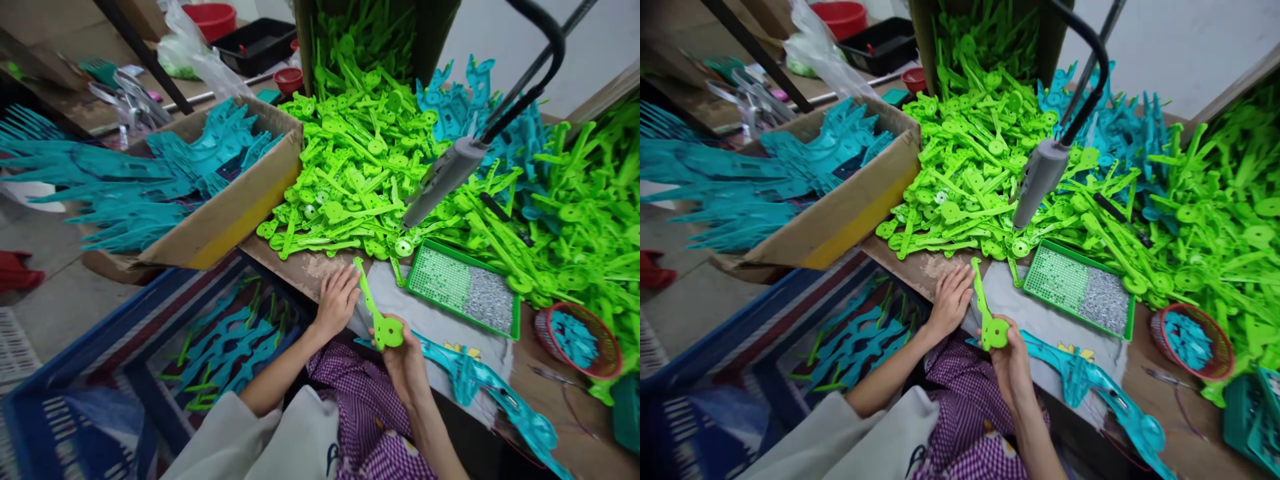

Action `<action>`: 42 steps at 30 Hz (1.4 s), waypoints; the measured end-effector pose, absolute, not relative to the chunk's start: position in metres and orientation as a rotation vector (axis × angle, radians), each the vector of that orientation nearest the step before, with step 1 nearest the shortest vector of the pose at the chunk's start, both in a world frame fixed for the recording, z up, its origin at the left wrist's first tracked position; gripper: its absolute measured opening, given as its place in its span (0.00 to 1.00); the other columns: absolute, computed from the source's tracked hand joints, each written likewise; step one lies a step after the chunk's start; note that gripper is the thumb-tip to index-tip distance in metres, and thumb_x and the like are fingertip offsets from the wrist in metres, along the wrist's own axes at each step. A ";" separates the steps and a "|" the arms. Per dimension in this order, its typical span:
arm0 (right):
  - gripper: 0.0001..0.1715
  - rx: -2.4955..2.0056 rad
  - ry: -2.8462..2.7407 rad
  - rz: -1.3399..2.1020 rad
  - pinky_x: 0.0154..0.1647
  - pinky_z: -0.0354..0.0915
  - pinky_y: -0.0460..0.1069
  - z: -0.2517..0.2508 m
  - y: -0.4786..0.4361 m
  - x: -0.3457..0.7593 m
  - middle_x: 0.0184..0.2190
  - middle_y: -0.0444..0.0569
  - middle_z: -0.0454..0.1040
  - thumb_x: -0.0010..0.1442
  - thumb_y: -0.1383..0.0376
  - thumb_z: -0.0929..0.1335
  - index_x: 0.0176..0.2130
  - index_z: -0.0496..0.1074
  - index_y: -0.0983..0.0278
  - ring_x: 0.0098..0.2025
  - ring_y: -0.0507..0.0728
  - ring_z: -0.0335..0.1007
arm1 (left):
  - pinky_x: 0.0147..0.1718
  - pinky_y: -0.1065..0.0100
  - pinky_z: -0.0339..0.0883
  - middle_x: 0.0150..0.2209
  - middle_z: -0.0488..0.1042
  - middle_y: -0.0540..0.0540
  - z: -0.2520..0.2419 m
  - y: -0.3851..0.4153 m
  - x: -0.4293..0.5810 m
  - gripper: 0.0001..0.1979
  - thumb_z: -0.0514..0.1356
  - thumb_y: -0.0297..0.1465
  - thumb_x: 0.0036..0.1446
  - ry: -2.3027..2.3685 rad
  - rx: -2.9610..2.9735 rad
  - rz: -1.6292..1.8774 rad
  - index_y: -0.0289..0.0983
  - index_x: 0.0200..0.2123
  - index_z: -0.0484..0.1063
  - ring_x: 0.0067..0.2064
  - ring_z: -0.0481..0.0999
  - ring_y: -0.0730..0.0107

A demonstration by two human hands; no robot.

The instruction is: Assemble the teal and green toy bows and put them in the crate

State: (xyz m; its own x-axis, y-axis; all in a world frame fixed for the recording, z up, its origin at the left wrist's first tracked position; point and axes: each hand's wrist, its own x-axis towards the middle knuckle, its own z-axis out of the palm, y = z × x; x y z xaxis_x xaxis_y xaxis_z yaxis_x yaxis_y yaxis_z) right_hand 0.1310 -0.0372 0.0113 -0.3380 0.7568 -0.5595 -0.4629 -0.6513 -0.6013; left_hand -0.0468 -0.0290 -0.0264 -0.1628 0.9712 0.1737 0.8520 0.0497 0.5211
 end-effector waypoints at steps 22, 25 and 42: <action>0.17 -1.051 -0.364 2.097 0.39 0.73 0.53 0.010 -0.039 0.121 0.38 0.46 0.75 0.53 0.54 0.70 0.40 0.72 0.59 0.40 0.58 0.75 | 0.64 0.52 0.39 0.63 0.62 0.44 -0.030 -0.020 -0.045 0.21 0.45 0.34 0.67 2.143 1.828 0.766 0.42 0.62 0.59 0.65 0.58 0.63; 0.18 -1.066 -0.334 2.095 0.39 0.73 0.53 0.010 -0.038 0.121 0.38 0.47 0.75 0.51 0.54 0.71 0.40 0.72 0.60 0.41 0.59 0.75 | 0.64 0.52 0.39 0.63 0.62 0.44 -0.030 -0.019 -0.044 0.21 0.45 0.34 0.67 2.150 1.832 0.746 0.42 0.61 0.60 0.65 0.58 0.63; 0.21 -1.204 -0.482 2.001 0.46 0.72 0.56 0.008 -0.046 0.132 0.47 0.49 0.76 0.56 0.53 0.69 0.47 0.74 0.59 0.48 0.59 0.73 | 0.66 0.50 0.33 0.64 0.60 0.44 -0.023 -0.012 -0.043 0.22 0.45 0.35 0.67 2.113 1.871 0.644 0.42 0.62 0.57 0.65 0.57 0.63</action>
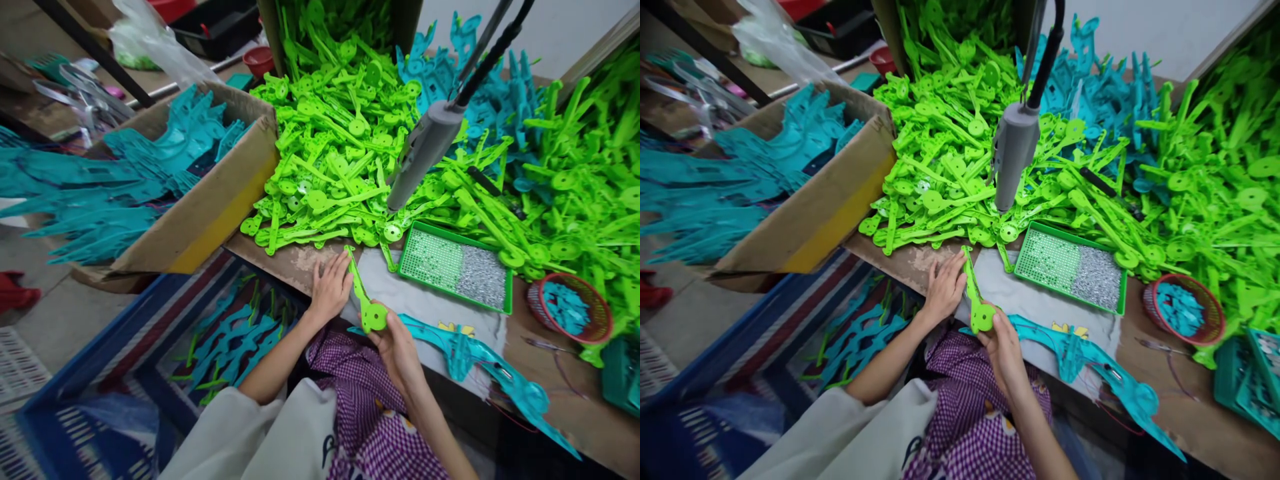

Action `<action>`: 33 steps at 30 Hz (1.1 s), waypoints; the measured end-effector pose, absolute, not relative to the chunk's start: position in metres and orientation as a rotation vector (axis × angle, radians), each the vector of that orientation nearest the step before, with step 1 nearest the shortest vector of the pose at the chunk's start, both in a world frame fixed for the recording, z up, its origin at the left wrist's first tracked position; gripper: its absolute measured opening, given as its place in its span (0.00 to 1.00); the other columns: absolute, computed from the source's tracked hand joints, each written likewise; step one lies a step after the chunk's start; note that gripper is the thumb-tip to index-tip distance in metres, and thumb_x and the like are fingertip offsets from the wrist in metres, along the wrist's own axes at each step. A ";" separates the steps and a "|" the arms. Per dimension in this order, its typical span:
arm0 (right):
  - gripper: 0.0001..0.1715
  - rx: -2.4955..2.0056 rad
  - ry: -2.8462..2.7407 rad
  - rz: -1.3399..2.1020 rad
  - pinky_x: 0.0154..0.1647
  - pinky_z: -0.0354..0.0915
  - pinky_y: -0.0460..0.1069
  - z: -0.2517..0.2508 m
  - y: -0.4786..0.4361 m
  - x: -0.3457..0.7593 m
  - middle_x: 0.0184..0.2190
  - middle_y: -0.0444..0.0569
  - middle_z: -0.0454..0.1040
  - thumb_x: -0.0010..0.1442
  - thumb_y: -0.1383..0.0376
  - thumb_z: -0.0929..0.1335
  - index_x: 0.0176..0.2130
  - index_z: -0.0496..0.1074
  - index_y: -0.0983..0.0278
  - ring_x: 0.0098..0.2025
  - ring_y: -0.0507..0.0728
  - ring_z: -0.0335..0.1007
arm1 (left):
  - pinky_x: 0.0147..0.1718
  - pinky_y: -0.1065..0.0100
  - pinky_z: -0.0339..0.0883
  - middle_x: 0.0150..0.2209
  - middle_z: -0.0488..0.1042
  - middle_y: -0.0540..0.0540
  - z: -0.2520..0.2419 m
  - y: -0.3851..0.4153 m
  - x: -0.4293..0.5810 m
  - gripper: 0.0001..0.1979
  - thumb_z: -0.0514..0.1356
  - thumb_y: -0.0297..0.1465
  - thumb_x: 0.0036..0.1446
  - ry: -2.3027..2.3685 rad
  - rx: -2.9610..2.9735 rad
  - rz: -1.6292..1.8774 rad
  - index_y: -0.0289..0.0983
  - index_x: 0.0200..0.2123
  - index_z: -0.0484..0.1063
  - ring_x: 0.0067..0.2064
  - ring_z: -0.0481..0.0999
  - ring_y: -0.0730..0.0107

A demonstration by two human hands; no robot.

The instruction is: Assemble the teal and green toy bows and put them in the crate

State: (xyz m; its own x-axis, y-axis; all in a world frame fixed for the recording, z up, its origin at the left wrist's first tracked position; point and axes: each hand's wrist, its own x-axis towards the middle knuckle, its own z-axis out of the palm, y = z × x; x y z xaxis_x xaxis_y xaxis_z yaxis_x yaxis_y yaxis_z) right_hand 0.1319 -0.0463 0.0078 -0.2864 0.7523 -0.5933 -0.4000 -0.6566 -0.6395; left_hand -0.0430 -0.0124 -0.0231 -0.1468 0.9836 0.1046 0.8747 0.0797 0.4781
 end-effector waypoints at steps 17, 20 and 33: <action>0.31 -1.296 -2.233 0.605 0.58 0.58 0.63 -0.005 -0.052 0.149 0.59 0.55 0.65 0.60 0.58 0.68 0.60 0.62 0.57 0.62 0.65 0.57 | 0.65 0.44 0.26 0.65 0.58 0.44 -0.024 -0.007 -0.041 0.22 0.46 0.36 0.66 2.102 1.928 0.566 0.42 0.62 0.58 0.66 0.55 0.61; 0.29 -1.226 -2.317 0.481 0.56 0.60 0.60 -0.010 -0.048 0.148 0.57 0.56 0.68 0.60 0.59 0.67 0.60 0.62 0.60 0.59 0.64 0.62 | 0.65 0.44 0.26 0.65 0.58 0.45 -0.023 -0.007 -0.041 0.22 0.45 0.36 0.67 2.102 1.927 0.544 0.42 0.62 0.57 0.66 0.54 0.62; 0.27 -1.082 -2.335 0.456 0.61 0.59 0.63 -0.009 -0.035 0.155 0.47 0.55 0.73 0.59 0.59 0.68 0.56 0.65 0.64 0.50 0.59 0.69 | 0.65 0.44 0.30 0.64 0.60 0.45 -0.022 0.000 -0.045 0.23 0.47 0.37 0.65 2.033 1.993 0.529 0.43 0.62 0.58 0.65 0.58 0.60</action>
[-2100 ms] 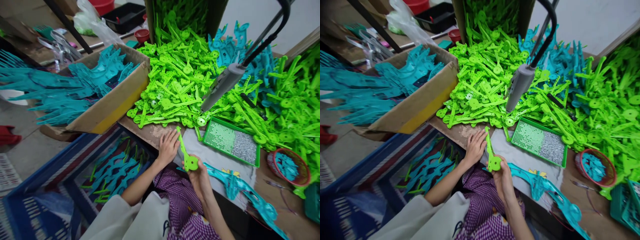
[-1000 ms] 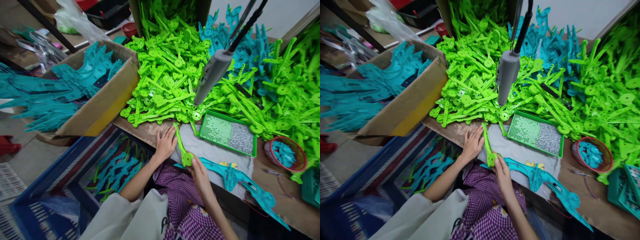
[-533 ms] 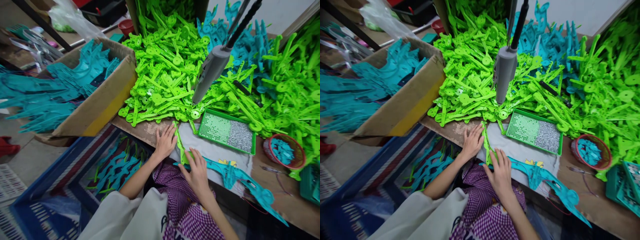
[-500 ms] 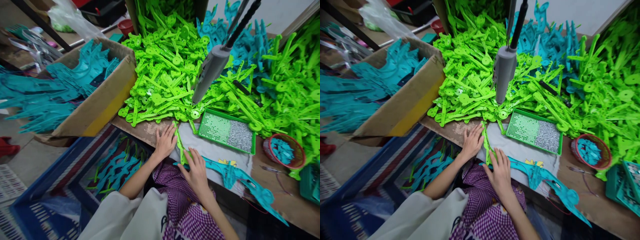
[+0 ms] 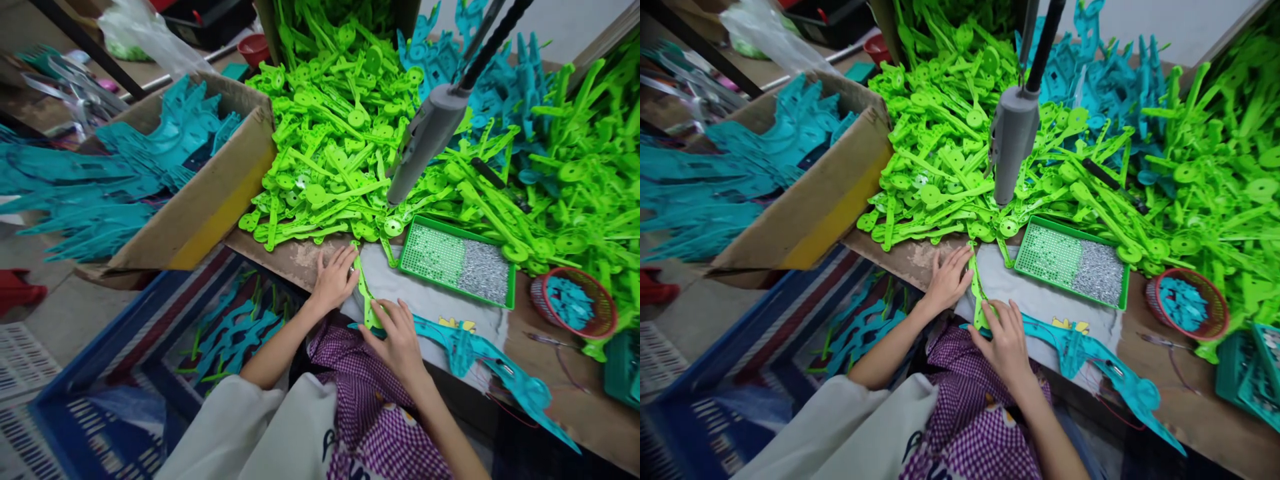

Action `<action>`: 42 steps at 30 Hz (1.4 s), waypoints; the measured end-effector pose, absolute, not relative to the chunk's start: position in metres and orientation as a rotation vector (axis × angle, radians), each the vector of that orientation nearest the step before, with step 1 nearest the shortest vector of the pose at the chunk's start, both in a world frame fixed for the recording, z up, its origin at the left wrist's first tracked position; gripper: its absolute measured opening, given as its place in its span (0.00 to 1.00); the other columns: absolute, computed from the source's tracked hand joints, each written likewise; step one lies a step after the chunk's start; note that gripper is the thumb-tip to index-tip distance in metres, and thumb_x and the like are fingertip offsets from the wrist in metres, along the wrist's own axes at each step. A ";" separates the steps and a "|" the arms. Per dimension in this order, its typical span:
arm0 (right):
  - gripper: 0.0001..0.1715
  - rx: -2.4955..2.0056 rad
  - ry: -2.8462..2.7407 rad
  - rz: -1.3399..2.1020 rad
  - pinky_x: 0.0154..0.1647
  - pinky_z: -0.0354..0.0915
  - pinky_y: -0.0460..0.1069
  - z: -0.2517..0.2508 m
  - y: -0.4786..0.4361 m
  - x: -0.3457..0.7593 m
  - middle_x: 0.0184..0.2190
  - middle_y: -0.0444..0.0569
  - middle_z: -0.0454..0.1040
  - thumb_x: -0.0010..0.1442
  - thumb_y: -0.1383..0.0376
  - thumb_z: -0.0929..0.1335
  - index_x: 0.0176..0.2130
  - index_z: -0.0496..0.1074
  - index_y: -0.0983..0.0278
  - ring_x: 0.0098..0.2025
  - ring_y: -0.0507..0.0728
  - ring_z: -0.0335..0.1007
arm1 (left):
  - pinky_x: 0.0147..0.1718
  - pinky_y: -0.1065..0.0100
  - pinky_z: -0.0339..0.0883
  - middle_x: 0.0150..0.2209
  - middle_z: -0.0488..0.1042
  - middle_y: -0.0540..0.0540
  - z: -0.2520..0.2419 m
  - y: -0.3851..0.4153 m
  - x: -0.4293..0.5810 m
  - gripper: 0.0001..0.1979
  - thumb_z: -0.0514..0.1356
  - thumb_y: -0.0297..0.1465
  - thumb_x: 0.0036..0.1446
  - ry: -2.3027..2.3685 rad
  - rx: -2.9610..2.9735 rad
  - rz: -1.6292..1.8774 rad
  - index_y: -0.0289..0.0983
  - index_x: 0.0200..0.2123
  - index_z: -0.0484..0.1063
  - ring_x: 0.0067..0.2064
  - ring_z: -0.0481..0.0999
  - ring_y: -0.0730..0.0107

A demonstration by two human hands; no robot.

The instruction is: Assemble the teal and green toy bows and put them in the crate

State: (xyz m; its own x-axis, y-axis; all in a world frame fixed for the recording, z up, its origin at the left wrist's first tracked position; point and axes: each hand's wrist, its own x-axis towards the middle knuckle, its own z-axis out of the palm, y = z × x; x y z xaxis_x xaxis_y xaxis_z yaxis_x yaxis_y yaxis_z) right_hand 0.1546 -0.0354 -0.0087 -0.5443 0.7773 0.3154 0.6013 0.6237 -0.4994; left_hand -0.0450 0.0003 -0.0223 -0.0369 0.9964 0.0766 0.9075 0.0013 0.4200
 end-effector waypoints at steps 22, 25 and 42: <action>0.24 -0.955 -2.511 0.378 0.69 0.39 0.66 -0.019 -0.037 0.166 0.56 0.50 0.71 0.64 0.68 0.63 0.60 0.63 0.59 0.60 0.57 0.64 | 0.66 0.48 0.31 0.65 0.59 0.44 -0.028 0.006 -0.052 0.24 0.47 0.42 0.65 1.954 2.053 0.521 0.40 0.61 0.58 0.66 0.56 0.62; 0.23 -0.953 -2.506 0.316 0.69 0.32 0.67 -0.019 -0.035 0.167 0.54 0.48 0.72 0.64 0.67 0.65 0.58 0.65 0.58 0.57 0.56 0.68 | 0.66 0.48 0.31 0.64 0.59 0.44 -0.026 0.005 -0.051 0.24 0.48 0.42 0.65 1.966 2.053 0.523 0.40 0.61 0.59 0.66 0.56 0.61; 0.29 -0.988 -2.427 0.170 0.65 0.56 0.59 -0.034 -0.041 0.197 0.53 0.53 0.73 0.59 0.71 0.67 0.59 0.64 0.63 0.57 0.58 0.68 | 0.66 0.45 0.38 0.61 0.65 0.39 -0.037 -0.014 -0.036 0.22 0.52 0.38 0.63 2.015 2.069 0.688 0.37 0.58 0.64 0.65 0.59 0.56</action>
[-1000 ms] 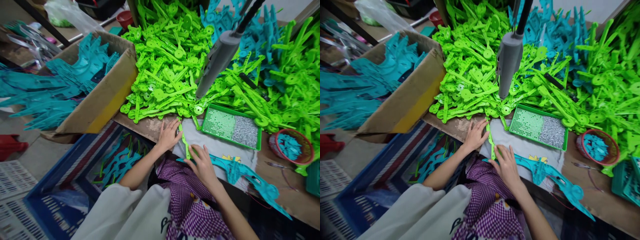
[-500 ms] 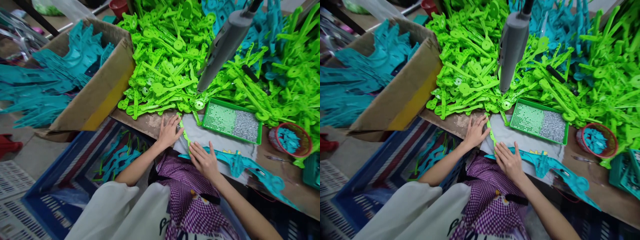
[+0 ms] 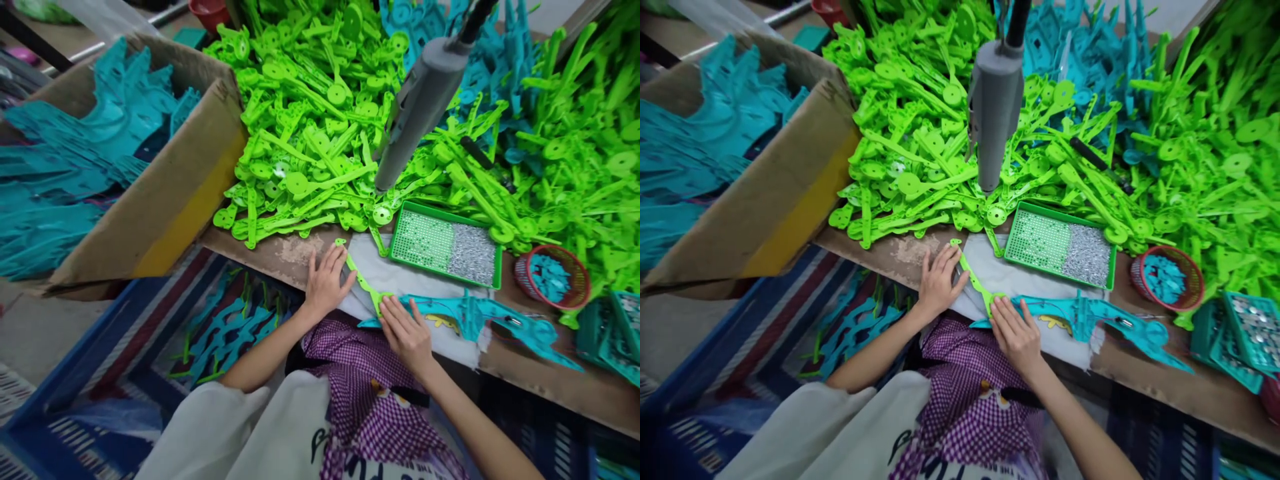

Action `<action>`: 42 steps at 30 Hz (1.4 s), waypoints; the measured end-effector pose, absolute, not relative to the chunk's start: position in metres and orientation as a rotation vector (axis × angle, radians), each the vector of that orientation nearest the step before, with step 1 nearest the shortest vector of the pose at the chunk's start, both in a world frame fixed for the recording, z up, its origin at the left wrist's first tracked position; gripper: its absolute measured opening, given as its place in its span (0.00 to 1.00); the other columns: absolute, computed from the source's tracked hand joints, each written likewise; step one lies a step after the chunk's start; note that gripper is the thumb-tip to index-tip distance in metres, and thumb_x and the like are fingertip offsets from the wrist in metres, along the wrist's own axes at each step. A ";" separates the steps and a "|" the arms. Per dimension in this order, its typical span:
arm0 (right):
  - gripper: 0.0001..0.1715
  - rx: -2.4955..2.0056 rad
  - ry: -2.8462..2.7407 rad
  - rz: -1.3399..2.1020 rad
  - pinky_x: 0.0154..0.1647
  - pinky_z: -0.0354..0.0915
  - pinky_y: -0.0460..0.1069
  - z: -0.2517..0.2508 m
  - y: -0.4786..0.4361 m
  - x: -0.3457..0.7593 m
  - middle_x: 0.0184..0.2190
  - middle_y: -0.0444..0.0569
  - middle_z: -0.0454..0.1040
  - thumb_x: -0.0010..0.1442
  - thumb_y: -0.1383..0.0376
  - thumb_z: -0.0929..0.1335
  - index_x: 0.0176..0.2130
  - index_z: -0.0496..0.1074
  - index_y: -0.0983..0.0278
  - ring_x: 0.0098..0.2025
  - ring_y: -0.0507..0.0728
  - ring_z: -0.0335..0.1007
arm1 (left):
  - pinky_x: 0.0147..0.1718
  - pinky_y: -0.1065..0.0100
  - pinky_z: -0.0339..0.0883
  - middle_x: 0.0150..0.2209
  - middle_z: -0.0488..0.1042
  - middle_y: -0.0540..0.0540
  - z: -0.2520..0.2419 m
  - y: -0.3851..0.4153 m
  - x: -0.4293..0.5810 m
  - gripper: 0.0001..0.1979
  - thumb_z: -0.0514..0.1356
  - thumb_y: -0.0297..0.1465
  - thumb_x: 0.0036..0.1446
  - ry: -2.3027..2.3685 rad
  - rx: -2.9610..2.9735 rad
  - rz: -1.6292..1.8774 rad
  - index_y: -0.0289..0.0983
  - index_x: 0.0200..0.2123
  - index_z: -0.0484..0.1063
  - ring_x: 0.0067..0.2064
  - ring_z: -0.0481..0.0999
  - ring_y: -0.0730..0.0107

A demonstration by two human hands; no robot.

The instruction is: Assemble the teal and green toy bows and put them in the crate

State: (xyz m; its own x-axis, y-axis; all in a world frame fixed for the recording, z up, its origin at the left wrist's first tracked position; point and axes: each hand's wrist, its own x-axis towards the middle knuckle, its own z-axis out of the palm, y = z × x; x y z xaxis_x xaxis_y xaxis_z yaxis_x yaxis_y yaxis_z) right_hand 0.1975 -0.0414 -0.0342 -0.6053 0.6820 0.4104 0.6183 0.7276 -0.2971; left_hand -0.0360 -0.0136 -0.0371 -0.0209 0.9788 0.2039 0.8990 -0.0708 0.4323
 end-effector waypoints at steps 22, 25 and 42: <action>0.23 -1.103 -2.333 0.243 0.68 0.47 0.63 -0.025 -0.050 0.190 0.53 0.51 0.74 0.63 0.70 0.64 0.57 0.67 0.61 0.56 0.58 0.69 | 0.58 0.53 0.54 0.51 0.75 0.42 -0.036 -0.034 0.001 0.10 0.56 0.37 0.62 2.026 2.063 0.814 0.40 0.41 0.74 0.57 0.70 0.62; 0.16 -1.174 -2.273 0.412 0.64 0.55 0.64 -0.007 -0.047 0.188 0.48 0.50 0.77 0.63 0.67 0.64 0.50 0.72 0.60 0.52 0.58 0.73 | 0.60 0.51 0.51 0.58 0.68 0.39 -0.035 -0.035 0.000 0.12 0.56 0.38 0.61 2.047 2.057 0.810 0.39 0.43 0.74 0.61 0.65 0.60; 0.30 -0.763 -1.498 0.798 0.39 0.71 0.52 0.112 0.196 0.098 0.37 0.46 0.72 0.54 0.44 0.67 0.47 0.68 0.61 0.39 0.54 0.71 | 0.58 0.47 0.54 0.59 0.67 0.37 -0.036 -0.033 0.000 0.10 0.57 0.36 0.60 2.051 2.106 0.895 0.39 0.41 0.73 0.62 0.64 0.56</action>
State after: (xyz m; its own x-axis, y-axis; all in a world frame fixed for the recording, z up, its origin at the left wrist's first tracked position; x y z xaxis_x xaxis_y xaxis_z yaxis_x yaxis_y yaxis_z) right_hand 0.0981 0.1955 0.1122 -0.0702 0.8353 0.5452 0.0135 0.5473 -0.8368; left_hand 0.0003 -0.0325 -0.0358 -0.0592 0.9337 0.3530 0.8939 -0.1078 0.4351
